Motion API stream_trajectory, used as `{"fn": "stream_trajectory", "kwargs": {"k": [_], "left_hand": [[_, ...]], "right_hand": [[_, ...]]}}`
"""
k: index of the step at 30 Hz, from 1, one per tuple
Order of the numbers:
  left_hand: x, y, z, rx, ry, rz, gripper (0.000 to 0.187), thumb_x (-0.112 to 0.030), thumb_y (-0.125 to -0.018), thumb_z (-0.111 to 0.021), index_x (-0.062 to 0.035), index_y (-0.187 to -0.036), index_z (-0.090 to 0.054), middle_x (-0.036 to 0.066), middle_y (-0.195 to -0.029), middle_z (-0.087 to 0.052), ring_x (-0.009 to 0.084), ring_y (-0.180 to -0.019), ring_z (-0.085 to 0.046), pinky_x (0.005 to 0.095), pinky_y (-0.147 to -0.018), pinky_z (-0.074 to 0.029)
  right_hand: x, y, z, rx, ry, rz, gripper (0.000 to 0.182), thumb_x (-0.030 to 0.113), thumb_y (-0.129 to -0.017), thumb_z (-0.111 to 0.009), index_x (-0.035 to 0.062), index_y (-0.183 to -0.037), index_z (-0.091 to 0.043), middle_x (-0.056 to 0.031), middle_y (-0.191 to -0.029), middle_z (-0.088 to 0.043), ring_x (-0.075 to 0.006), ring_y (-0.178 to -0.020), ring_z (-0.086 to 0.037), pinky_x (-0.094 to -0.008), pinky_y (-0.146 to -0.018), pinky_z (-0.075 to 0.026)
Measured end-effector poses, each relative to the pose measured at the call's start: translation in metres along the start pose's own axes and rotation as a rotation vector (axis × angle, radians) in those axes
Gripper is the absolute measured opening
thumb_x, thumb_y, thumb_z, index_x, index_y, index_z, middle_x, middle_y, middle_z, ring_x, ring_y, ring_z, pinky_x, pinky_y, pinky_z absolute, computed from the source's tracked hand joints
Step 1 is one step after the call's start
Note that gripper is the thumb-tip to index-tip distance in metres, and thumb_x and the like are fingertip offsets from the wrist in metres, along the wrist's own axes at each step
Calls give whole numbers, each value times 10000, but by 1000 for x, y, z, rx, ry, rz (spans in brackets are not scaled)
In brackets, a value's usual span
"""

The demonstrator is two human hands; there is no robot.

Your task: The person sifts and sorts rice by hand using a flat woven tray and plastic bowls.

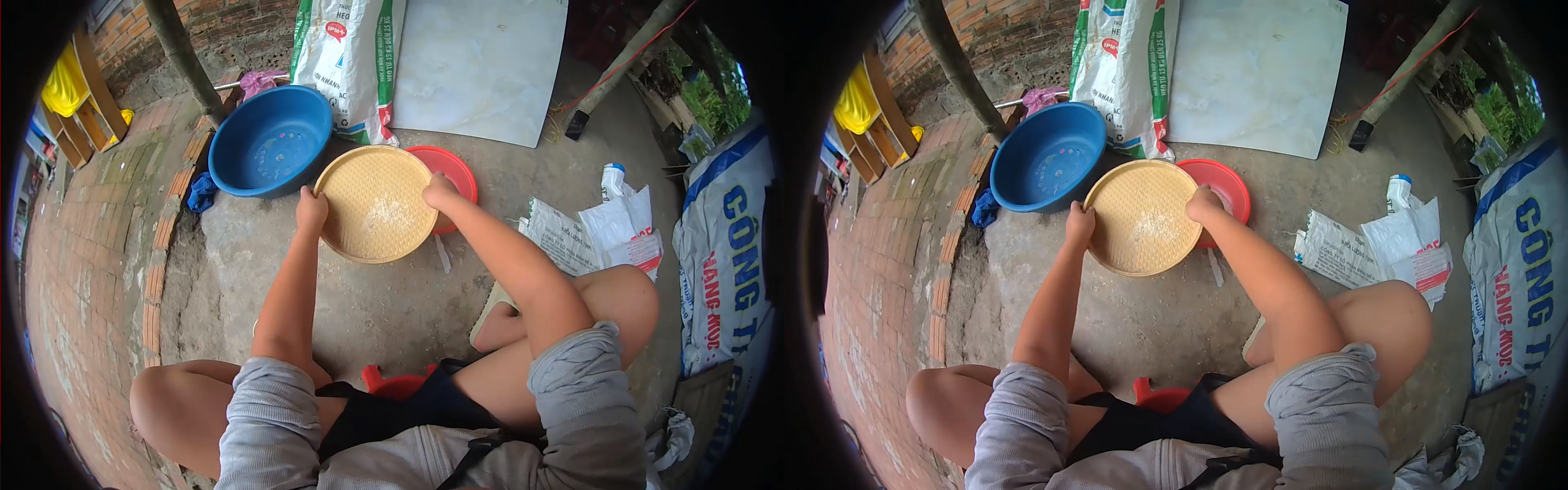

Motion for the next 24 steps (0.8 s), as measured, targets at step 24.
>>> {"fn": "stream_trajectory", "kwargs": {"k": [24], "left_hand": [[-106, 65, 102, 710, 525, 231, 393, -300, -986, -366, -176, -1359, -365, 49, -1157, -543, 139, -1012, -576, 297, -850, -508]], "right_hand": [[35, 90, 108, 314, -612, 208, 309, 226, -956, -424, -31, -1123, -467, -157, -1021, -587, -218, -947, -577, -376, -835, -448]]}}
Point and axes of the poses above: each hand's wrist, its own y-axis away from the middle knuckle, its own z-axis out of the back of the hand, x = y × z, the point moved 8 cm from there along -y, towards the middle knuckle
